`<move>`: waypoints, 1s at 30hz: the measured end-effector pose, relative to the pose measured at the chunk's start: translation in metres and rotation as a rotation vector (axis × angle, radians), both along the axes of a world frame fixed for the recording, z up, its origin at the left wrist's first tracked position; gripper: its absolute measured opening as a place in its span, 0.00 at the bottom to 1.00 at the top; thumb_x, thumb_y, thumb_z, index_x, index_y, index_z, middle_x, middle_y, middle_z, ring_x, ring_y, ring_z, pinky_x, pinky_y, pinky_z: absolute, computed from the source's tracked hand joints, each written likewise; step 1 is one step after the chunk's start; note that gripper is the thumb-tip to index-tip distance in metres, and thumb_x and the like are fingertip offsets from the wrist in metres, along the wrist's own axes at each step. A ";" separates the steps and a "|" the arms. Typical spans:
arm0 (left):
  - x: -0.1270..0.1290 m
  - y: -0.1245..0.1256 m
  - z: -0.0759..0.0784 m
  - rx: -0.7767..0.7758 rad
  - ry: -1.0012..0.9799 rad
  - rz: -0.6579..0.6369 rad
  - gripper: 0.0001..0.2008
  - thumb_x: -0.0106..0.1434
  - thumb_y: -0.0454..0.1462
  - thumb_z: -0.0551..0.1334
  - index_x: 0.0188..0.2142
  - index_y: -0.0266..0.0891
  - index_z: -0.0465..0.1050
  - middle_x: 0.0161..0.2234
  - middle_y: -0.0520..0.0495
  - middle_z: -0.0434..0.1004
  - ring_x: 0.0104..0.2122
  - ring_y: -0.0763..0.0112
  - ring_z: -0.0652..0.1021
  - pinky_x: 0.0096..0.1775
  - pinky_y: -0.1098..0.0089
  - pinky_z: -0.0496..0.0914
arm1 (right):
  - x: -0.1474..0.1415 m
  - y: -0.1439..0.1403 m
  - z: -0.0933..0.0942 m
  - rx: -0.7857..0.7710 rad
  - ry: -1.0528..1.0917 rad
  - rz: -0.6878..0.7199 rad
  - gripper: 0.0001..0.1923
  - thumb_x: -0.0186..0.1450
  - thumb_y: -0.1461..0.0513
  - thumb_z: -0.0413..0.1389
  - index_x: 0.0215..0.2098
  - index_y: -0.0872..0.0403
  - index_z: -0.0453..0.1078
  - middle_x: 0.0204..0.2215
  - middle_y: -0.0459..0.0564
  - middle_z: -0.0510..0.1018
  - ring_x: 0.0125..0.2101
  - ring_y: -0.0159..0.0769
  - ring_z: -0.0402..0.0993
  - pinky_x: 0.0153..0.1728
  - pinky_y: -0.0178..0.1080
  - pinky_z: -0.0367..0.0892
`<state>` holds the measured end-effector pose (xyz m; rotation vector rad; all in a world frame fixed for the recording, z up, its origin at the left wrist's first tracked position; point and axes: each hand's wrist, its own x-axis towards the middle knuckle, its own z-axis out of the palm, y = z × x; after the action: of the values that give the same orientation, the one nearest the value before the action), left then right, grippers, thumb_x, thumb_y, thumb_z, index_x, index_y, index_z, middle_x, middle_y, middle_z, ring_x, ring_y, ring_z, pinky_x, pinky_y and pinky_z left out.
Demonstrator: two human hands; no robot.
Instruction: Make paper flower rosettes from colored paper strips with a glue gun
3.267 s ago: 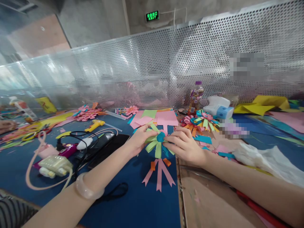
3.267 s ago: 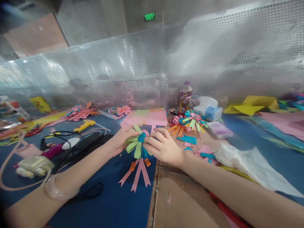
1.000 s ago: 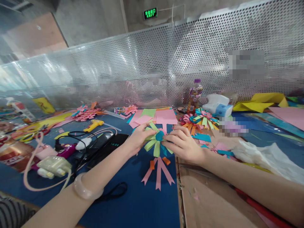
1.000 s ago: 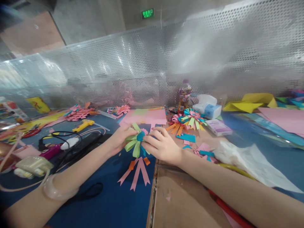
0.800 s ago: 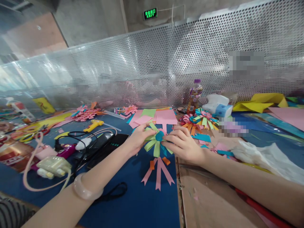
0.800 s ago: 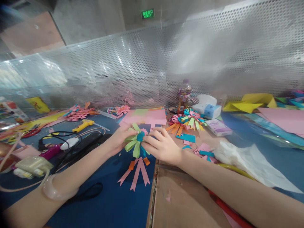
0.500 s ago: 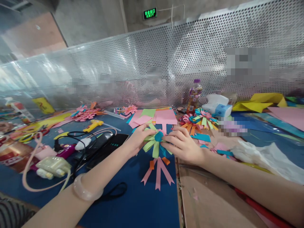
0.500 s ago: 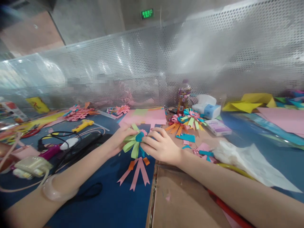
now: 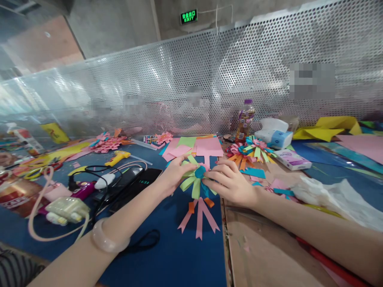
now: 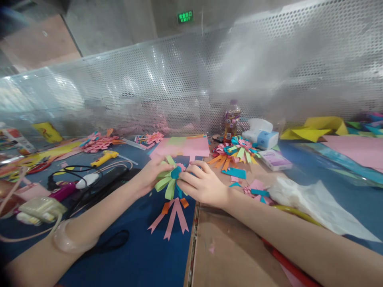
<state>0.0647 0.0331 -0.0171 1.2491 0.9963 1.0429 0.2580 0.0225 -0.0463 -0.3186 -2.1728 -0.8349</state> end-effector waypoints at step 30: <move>-0.005 0.009 0.002 -0.167 -0.091 0.021 0.20 0.61 0.49 0.52 0.40 0.34 0.68 0.24 0.46 0.74 0.25 0.69 0.74 0.30 0.69 0.69 | -0.008 0.017 -0.012 -0.894 0.773 -0.053 0.19 0.61 0.60 0.55 0.50 0.51 0.59 0.37 0.50 0.74 0.35 0.38 0.72 0.35 0.40 0.68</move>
<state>0.0599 0.0424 -0.0150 1.0485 1.0070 1.0026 0.2505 0.0393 -0.0584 -0.9553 -1.6496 0.2898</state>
